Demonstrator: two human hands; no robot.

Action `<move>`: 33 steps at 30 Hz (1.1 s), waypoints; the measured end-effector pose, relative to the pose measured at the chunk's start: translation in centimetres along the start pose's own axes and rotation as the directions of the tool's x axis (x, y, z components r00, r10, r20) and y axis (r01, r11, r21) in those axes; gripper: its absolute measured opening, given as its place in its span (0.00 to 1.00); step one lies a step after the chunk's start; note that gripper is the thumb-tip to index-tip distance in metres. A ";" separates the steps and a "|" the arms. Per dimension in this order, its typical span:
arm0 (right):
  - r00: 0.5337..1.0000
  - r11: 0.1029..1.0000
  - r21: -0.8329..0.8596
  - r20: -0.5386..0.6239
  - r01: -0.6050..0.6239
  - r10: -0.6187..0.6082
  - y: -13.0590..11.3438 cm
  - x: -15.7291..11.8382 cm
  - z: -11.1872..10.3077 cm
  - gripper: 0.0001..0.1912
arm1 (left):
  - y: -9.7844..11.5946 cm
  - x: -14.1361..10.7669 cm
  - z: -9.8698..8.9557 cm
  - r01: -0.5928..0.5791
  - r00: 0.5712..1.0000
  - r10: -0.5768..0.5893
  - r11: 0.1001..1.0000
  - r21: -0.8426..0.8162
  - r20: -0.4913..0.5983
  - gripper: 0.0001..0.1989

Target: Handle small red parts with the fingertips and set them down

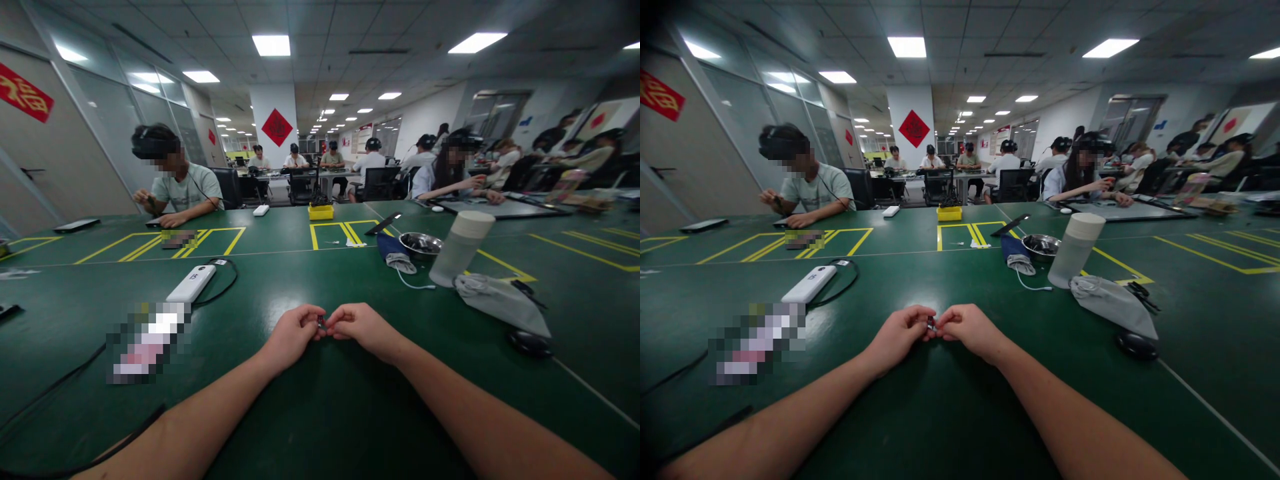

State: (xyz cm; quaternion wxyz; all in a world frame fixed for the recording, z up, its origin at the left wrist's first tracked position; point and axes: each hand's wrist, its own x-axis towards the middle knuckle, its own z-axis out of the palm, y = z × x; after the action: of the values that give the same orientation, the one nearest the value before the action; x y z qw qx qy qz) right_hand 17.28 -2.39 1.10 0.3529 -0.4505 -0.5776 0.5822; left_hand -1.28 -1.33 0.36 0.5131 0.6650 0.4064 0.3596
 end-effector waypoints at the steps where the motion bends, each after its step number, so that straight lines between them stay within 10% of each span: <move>1: 1.000 1.000 -0.001 0.004 0.008 -0.008 0.0 0.0 0.0 0.09 | 0.0 0.0 0.0 -0.002 1.000 0.002 1.000 -0.005 -0.001 0.14; 33: 0.999 0.997 0.058 -0.021 0.041 -0.040 0.5 0.3 -0.4 0.13 | -0.5 0.1 -0.1 0.032 0.999 -0.031 0.998 -0.048 0.037 0.12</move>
State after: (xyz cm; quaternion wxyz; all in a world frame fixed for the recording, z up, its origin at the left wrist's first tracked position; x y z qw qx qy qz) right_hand 17.65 -1.99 0.61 0.3835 -0.4338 -0.5658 0.5871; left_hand -1.39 -1.18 -0.13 0.5421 0.6523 0.3986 0.3490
